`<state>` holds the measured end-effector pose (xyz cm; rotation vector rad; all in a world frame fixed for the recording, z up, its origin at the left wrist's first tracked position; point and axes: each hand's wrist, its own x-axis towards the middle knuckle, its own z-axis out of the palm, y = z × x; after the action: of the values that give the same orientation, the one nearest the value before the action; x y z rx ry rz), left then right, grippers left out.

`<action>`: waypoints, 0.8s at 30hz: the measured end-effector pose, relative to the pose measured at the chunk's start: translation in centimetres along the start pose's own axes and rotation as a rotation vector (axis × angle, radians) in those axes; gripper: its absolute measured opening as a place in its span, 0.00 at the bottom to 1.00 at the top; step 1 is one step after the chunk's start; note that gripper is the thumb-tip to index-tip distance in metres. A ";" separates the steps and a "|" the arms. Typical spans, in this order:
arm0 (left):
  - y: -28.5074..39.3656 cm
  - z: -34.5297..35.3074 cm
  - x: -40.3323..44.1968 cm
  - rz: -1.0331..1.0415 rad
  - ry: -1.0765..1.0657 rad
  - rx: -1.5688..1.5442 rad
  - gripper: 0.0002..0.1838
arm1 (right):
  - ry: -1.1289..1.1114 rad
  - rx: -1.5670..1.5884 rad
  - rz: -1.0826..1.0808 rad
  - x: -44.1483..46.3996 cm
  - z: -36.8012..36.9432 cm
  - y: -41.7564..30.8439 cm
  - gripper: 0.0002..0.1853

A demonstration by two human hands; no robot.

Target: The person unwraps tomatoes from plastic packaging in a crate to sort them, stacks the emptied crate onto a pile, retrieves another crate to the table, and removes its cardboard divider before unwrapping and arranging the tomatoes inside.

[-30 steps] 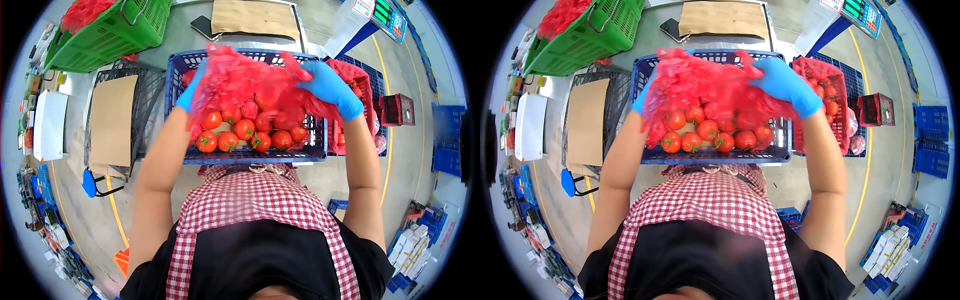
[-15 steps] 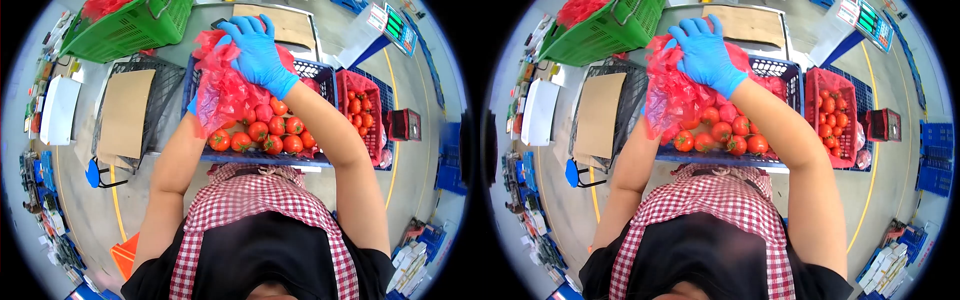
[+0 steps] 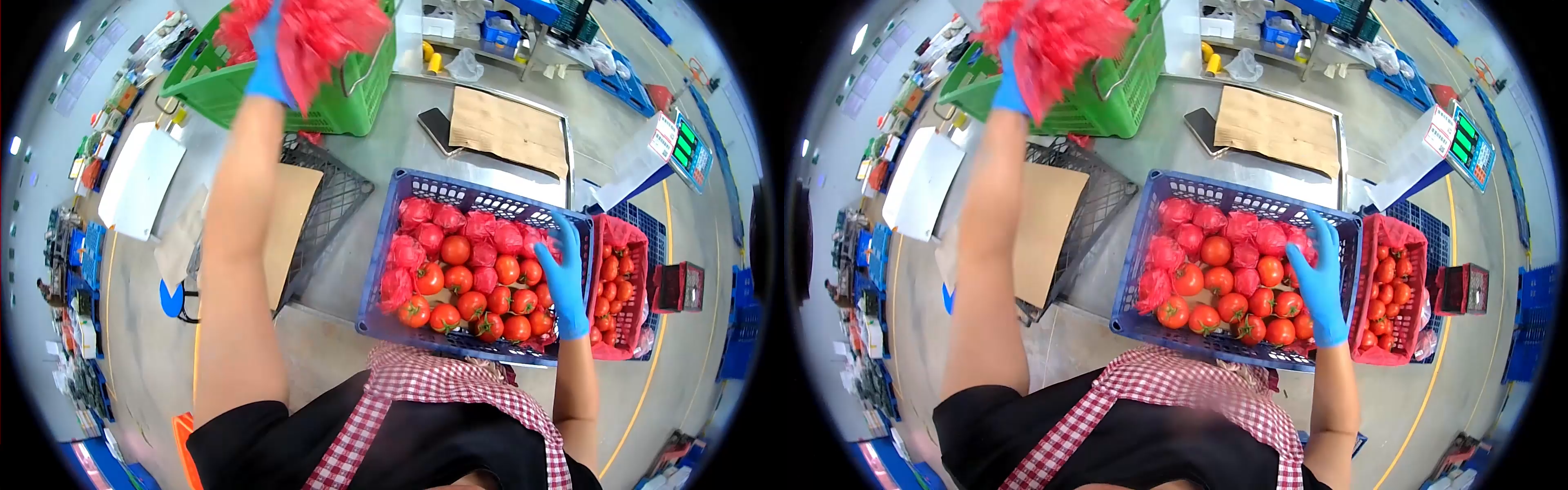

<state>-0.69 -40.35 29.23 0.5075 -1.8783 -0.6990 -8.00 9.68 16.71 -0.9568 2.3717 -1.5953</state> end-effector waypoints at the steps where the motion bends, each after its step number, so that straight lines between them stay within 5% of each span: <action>1: -2.2 -0.2 3.3 0.035 0.031 0.182 0.30 | 0.018 -0.018 0.058 -0.9 -0.6 1.2 0.27; 4: -9.3 1.7 11.0 -0.010 -0.095 0.561 0.33 | 0.102 -0.031 0.312 -4.8 -1.5 3.9 0.22; 7: -14.2 6.0 11.8 -0.100 -0.521 0.903 0.38 | 0.066 -0.070 0.413 -8.2 -1.4 4.7 0.15; 12: -19.3 7.9 12.4 -0.098 -0.970 1.229 0.38 | -0.067 -0.316 0.403 -11.5 0.9 5.5 0.13; 17: -22.7 6.1 15.4 -0.255 -0.994 0.725 0.32 | -0.327 -0.379 0.186 -8.8 6.1 3.5 0.17; 20: -29.0 2.5 18.8 -0.589 -1.091 -0.223 0.29 | -0.468 -0.337 -0.008 -7.0 10.3 3.6 0.19; 22: -25.1 0.3 16.6 -0.027 -0.880 0.300 0.28 | -0.529 -0.312 -0.091 -7.0 12.9 4.3 0.16; 24: -19.2 -1.1 11.4 0.318 -0.595 0.452 0.27 | -0.689 -0.356 -0.028 -7.0 12.6 2.7 0.14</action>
<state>-3.43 -61.98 24.43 0.2771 -2.6278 -0.2110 1.87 4.27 7.26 -1.3341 2.1470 -0.6689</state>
